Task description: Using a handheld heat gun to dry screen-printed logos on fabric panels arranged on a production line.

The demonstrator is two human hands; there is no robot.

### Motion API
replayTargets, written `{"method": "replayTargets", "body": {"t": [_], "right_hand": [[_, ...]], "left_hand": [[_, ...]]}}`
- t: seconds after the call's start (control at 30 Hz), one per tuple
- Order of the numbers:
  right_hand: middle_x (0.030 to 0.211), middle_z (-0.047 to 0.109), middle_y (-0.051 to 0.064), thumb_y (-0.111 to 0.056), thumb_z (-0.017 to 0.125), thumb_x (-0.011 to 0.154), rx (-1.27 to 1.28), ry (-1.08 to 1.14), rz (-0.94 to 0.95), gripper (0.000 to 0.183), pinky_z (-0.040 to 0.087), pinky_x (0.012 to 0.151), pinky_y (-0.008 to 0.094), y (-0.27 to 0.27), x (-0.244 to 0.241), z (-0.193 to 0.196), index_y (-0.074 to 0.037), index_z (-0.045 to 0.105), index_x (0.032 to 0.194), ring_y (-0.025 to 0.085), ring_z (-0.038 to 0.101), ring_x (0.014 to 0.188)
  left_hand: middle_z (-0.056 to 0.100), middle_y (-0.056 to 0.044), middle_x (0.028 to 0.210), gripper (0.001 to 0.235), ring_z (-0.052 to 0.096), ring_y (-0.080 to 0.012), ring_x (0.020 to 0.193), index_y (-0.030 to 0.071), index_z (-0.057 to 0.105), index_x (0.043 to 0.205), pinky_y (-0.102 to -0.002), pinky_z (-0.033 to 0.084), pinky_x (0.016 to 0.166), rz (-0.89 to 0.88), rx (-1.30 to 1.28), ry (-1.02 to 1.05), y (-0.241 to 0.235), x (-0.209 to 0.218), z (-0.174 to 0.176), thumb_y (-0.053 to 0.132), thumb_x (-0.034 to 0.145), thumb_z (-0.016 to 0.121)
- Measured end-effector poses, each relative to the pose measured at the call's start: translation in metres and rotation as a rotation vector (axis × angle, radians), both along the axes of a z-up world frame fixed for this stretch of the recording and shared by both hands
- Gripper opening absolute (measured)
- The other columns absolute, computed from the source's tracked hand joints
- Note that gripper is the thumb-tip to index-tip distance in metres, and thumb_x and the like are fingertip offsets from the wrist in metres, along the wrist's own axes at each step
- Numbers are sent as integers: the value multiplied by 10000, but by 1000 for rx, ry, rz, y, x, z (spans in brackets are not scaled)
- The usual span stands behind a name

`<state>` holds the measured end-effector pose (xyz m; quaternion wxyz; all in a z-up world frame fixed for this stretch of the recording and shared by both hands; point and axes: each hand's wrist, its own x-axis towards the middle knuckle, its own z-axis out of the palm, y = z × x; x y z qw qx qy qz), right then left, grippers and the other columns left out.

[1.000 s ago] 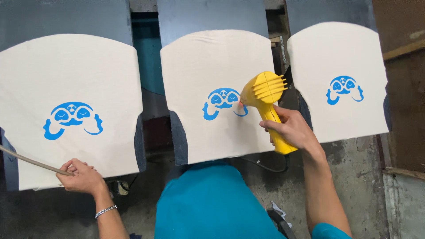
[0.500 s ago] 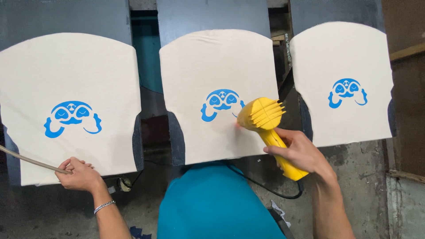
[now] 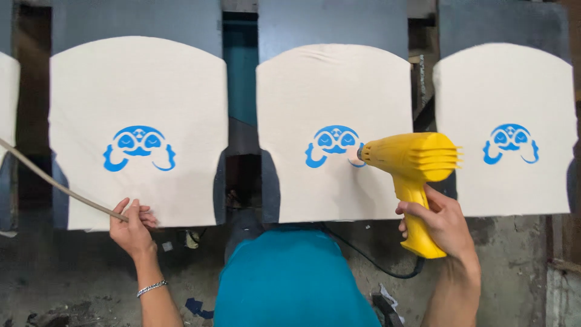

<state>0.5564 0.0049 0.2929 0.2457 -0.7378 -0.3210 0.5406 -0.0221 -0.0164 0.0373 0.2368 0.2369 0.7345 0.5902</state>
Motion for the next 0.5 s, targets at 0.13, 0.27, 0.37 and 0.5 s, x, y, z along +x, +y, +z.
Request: {"method": "replayTargets", "body": {"t": [0.13,0.27,0.37,0.5], "right_hand": [[803,680,306,9,685,865,21,104,-204,181,519,534,484,-15,-34,-12,156,627,954,381,617,592],[890,642,437,156,628,888,-120,159,-199,268,463,523,601,-7,-109,-38,256,632,1136,532,554,638],[913,681,454,148,645,823,-16,378,-104,242,527,460,610,3,-205,-81,274,612,1026,550,629,627],[839,711,333,58,716,788,-120,361,88,263,505,479,497,56,-386,-39,177,685,1020,403,600,549]], "left_hand": [[664,-135,901,486,407,-82,437,30,439,1499,-233,312,387,-16,-73,-9,3,-31,70,129,1056,614],[643,-112,837,352,351,-84,386,61,502,1378,-270,294,367,209,-61,38,7,-132,100,182,1069,616],[553,-26,631,383,386,-78,391,112,496,724,-263,280,375,317,19,-66,23,-222,113,176,1052,682],[540,-14,608,298,381,-70,401,72,562,784,-268,285,410,285,18,-164,42,-313,138,178,1029,695]]}}
